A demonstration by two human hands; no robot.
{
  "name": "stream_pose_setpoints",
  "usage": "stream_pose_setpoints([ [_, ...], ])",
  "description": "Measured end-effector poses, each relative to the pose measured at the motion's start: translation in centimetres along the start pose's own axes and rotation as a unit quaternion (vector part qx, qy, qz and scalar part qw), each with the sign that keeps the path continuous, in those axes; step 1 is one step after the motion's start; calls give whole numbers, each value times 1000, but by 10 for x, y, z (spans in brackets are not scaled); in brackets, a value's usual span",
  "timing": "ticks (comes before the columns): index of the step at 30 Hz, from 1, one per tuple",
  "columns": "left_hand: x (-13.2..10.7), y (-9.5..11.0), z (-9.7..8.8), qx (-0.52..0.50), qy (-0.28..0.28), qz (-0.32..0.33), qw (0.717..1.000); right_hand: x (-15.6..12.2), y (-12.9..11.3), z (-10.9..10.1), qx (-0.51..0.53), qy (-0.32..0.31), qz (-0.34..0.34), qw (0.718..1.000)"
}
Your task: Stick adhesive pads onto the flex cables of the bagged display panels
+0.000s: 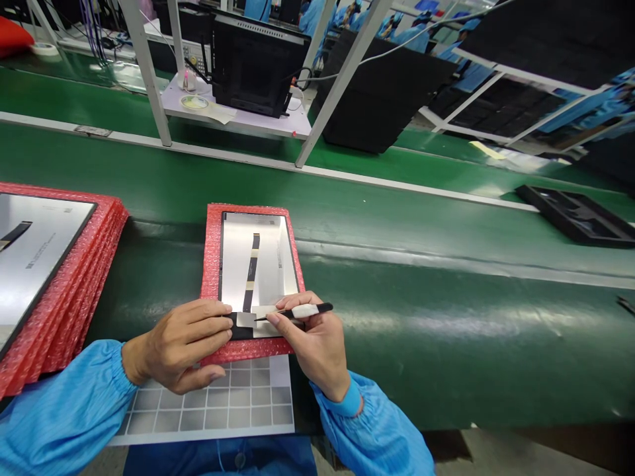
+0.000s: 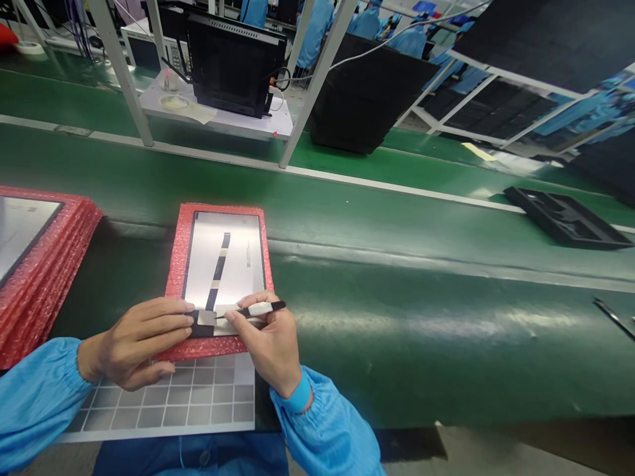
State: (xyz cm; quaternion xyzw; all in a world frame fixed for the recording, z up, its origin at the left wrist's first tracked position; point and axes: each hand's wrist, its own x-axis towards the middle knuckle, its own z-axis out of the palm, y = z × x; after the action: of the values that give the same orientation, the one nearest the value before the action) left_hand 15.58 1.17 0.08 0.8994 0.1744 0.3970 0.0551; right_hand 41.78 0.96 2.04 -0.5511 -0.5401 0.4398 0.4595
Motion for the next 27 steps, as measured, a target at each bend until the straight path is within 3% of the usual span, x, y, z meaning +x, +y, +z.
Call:
stream_pose_setpoints([
  [15,2,1,0,5,4,-2,1000,1,1,-3,34,-14,8,999],
  [27,1,1,1,-2,6,-8,1000,0,0,0,1,-8,20,1000],
])
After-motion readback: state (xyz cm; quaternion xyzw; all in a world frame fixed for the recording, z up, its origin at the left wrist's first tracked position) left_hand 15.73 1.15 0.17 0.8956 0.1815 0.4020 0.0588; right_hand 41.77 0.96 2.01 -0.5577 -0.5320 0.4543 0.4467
